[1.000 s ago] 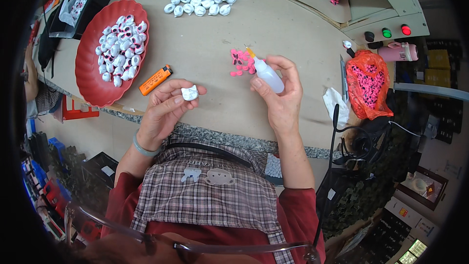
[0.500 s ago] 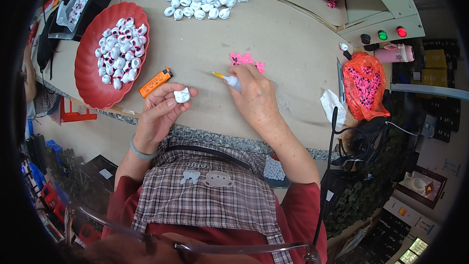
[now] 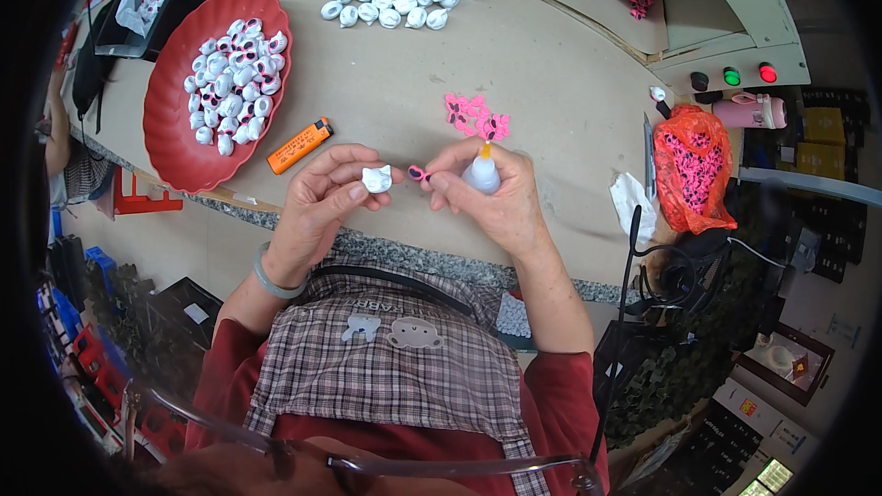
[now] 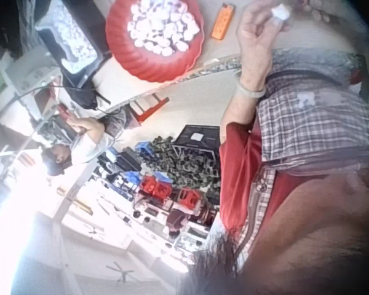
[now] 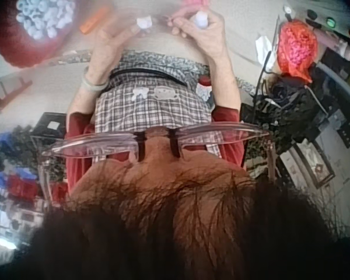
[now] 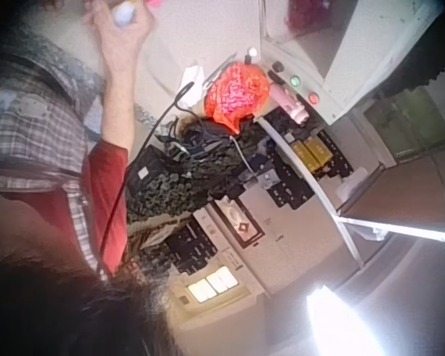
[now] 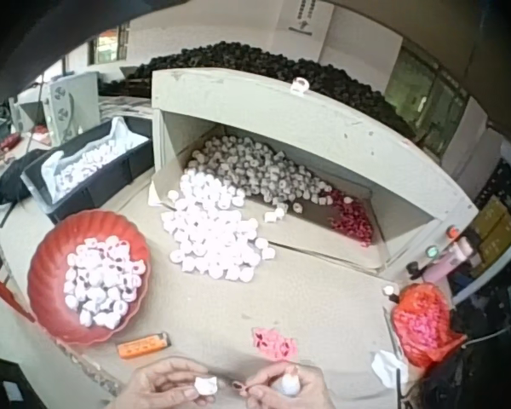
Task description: The person assembles figurine heads by picking up white pieces and pink accessories, applying glue with a squeeze bottle, attaching the accessories to each head by hand, and placing the completed heads into a tray.
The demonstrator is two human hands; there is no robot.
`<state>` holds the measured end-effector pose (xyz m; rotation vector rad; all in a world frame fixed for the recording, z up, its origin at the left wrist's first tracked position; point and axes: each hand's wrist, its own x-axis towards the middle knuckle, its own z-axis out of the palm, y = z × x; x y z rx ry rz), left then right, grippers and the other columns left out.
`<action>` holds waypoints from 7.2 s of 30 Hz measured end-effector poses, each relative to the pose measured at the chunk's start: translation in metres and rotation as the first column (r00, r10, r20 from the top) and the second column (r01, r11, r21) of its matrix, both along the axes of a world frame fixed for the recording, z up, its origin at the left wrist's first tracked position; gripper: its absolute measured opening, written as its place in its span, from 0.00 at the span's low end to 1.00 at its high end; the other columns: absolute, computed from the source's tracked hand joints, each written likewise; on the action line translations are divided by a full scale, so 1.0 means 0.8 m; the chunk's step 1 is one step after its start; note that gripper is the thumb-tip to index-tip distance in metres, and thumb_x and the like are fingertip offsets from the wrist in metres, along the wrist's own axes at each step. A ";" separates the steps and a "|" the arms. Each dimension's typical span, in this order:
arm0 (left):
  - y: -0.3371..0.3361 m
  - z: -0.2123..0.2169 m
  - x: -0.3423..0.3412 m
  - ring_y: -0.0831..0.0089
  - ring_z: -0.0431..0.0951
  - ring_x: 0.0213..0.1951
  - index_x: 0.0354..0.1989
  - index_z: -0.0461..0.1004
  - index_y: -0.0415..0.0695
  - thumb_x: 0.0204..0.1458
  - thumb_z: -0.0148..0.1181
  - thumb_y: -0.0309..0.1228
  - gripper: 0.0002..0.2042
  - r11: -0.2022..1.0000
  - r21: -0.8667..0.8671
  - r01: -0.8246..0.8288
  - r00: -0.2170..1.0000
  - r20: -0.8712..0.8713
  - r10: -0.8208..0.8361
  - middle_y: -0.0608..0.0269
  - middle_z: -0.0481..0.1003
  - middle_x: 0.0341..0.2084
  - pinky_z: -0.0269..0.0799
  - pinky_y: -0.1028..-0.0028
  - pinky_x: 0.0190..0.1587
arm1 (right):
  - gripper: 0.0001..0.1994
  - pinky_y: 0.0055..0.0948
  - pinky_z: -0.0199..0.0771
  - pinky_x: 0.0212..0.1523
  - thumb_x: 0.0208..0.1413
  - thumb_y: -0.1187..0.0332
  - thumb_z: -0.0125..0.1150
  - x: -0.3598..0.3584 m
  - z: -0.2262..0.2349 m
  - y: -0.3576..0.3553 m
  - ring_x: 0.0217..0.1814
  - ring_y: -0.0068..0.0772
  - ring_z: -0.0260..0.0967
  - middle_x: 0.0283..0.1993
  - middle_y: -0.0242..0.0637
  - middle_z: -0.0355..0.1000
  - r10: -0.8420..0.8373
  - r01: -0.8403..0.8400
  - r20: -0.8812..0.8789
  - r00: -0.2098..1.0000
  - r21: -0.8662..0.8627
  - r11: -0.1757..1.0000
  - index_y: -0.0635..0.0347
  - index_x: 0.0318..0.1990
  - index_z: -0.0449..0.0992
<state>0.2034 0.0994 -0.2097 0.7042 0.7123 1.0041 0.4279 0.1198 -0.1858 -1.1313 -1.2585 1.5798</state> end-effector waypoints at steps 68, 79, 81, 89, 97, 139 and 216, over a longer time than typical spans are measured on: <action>-0.010 -0.002 0.011 0.70 0.74 0.42 0.43 0.74 0.35 0.48 0.59 0.15 0.13 0.867 0.497 -0.026 0.931 -0.304 0.202 0.56 0.71 0.39 0.74 0.74 0.45 | 0.08 0.21 0.66 0.34 0.47 0.76 0.67 -0.063 -0.036 -0.042 0.34 0.22 0.66 0.35 0.33 0.69 -0.258 0.256 -0.042 0.965 0.355 0.899 0.63 0.36 0.77; 0.014 0.013 -0.026 0.74 0.73 0.41 0.42 0.74 0.35 0.48 0.60 0.15 0.12 0.920 0.392 -0.011 0.976 -0.196 0.095 0.58 0.70 0.41 0.72 0.77 0.44 | 0.10 0.20 0.67 0.34 0.48 0.76 0.66 -0.086 -0.020 -0.022 0.34 0.18 0.65 0.33 0.30 0.68 -0.166 0.172 -0.048 0.985 0.340 0.924 0.60 0.40 0.78; 0.022 0.026 -0.036 0.74 0.73 0.40 0.41 0.74 0.35 0.47 0.60 0.15 0.12 0.908 0.419 -0.025 0.975 -0.190 0.115 0.58 0.70 0.41 0.72 0.77 0.43 | 0.11 0.20 0.67 0.35 0.48 0.76 0.67 -0.082 -0.008 -0.016 0.34 0.18 0.65 0.33 0.29 0.69 -0.145 0.149 -0.038 0.989 0.357 0.922 0.60 0.41 0.78; 0.072 0.063 -0.112 0.64 0.75 0.37 0.41 0.75 0.38 0.45 0.57 0.13 0.13 0.582 0.775 0.247 0.164 -0.625 0.763 0.56 0.73 0.40 0.72 0.71 0.39 | 0.07 0.15 0.68 0.26 0.54 0.78 0.59 0.008 -0.004 0.003 0.26 0.14 0.66 0.32 0.32 0.74 -0.287 0.286 -0.030 0.958 0.216 0.934 0.62 0.40 0.75; 0.106 0.058 -0.072 0.59 0.75 0.32 0.36 0.74 0.37 0.48 0.55 0.15 0.08 0.606 0.725 0.328 0.174 -0.677 0.715 0.55 0.74 0.29 0.71 0.66 0.36 | 0.03 0.17 0.69 0.26 0.56 0.80 0.54 0.029 -0.014 0.013 0.26 0.17 0.68 0.33 0.41 0.76 -0.390 0.417 -0.153 0.908 0.232 0.879 0.65 0.36 0.73; 0.037 0.041 -0.014 0.63 0.76 0.47 0.52 0.70 0.34 0.50 0.60 0.22 0.19 0.993 0.069 -0.099 0.995 0.011 0.099 0.52 0.71 0.48 0.73 0.74 0.49 | 0.09 0.15 0.66 0.24 0.57 0.78 0.54 0.052 -0.004 0.016 0.23 0.16 0.65 0.38 0.40 0.77 -0.474 0.493 -0.151 0.867 0.135 0.859 0.66 0.45 0.72; 0.028 0.058 -0.011 0.73 0.74 0.43 0.44 0.73 0.36 0.52 0.57 0.19 0.11 0.980 0.194 0.049 0.991 -0.133 -0.024 0.58 0.70 0.46 0.71 0.74 0.46 | 0.05 0.18 0.70 0.22 0.51 0.77 0.64 0.064 0.045 -0.022 0.24 0.20 0.70 0.28 0.35 0.74 -0.662 0.501 0.211 0.719 0.503 0.705 0.63 0.33 0.73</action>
